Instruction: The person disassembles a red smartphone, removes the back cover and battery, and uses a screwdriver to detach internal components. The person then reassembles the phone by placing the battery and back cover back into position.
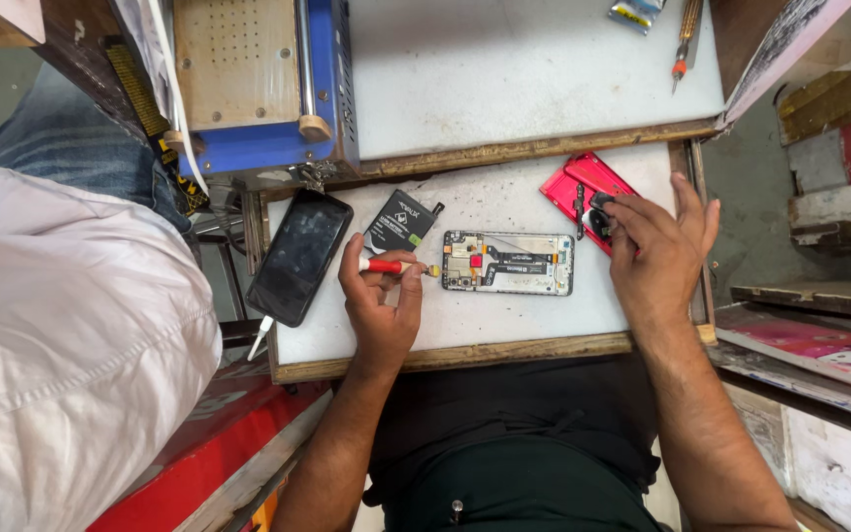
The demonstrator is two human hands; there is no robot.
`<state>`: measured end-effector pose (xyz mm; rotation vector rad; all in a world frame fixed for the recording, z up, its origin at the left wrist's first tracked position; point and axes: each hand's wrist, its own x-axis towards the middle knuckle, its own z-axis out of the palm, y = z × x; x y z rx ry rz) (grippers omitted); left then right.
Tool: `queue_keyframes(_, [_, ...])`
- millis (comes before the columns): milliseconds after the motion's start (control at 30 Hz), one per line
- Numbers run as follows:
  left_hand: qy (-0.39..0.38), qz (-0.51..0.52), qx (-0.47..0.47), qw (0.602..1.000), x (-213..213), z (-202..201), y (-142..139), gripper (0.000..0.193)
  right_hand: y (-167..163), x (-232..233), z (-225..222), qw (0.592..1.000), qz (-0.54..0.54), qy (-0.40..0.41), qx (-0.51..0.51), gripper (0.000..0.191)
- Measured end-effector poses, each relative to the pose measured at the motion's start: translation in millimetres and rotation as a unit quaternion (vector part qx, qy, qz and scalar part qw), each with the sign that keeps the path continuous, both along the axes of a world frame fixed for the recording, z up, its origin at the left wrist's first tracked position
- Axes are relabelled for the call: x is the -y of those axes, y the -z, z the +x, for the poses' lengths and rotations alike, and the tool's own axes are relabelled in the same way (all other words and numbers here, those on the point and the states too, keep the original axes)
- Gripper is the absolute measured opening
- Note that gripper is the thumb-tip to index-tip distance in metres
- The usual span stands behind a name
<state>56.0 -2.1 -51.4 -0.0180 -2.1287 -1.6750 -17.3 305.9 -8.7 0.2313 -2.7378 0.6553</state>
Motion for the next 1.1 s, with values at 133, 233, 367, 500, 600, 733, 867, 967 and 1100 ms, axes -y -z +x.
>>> queue_keyframes(133, [-0.001, 0.001, -0.015, 1.000, -1.2, -0.9, -5.0, 0.068, -0.2, 1.2, -1.9, 1.000, 0.001, 0.021, -0.013, 0.031])
queue_keyframes(233, [-0.003, -0.026, -0.032, 0.999, -1.8, -6.4, -12.3, 0.067, -2.9, 2.4, -1.7, 0.999, 0.010, 0.013, -0.037, 0.034])
queue_keyframes(367, [0.002, -0.075, -0.032, 0.997, -1.2, -23.6, -20.9, 0.067, -9.3, 6.5, 3.9, 0.989, -0.057, -0.091, -0.100, 0.034])
queue_keyframes(500, [0.008, -0.134, -0.056, 0.989, -5.4, -38.4, -25.3, 0.068, -14.1, 30.9, 15.5, 0.964, -0.140, -0.221, -0.044, 0.036])
queue_keyframes(600, [0.000, -0.146, -0.078, 0.986, -11.4, -40.3, -25.7, 0.065, -16.2, 55.1, 27.2, 0.942, -0.169, -0.289, -0.005, 0.034])
queue_keyframes(733, [-0.003, -0.159, -0.108, 0.981, -13.7, -34.6, -23.4, 0.063, -16.2, 73.9, 30.7, 0.928, -0.150, -0.338, 0.039, 0.031])
queue_keyframes(867, [-0.005, -0.151, -0.105, 0.983, -13.9, -36.8, -18.3, 0.063, -13.9, 75.3, 26.8, 0.927, -0.115, -0.353, 0.060, 0.029])
queue_keyframes(967, [0.003, -0.152, -0.098, 0.984, -14.4, -39.2, -15.8, 0.063, -11.0, 75.0, 27.3, 0.929, -0.105, -0.349, 0.071, 0.030])
queue_keyframes(1100, [0.003, -0.151, -0.090, 0.984, -14.5, -39.3, -15.8, 0.062, -7.3, 75.3, 27.4, 0.934, -0.116, -0.331, 0.063, 0.030])
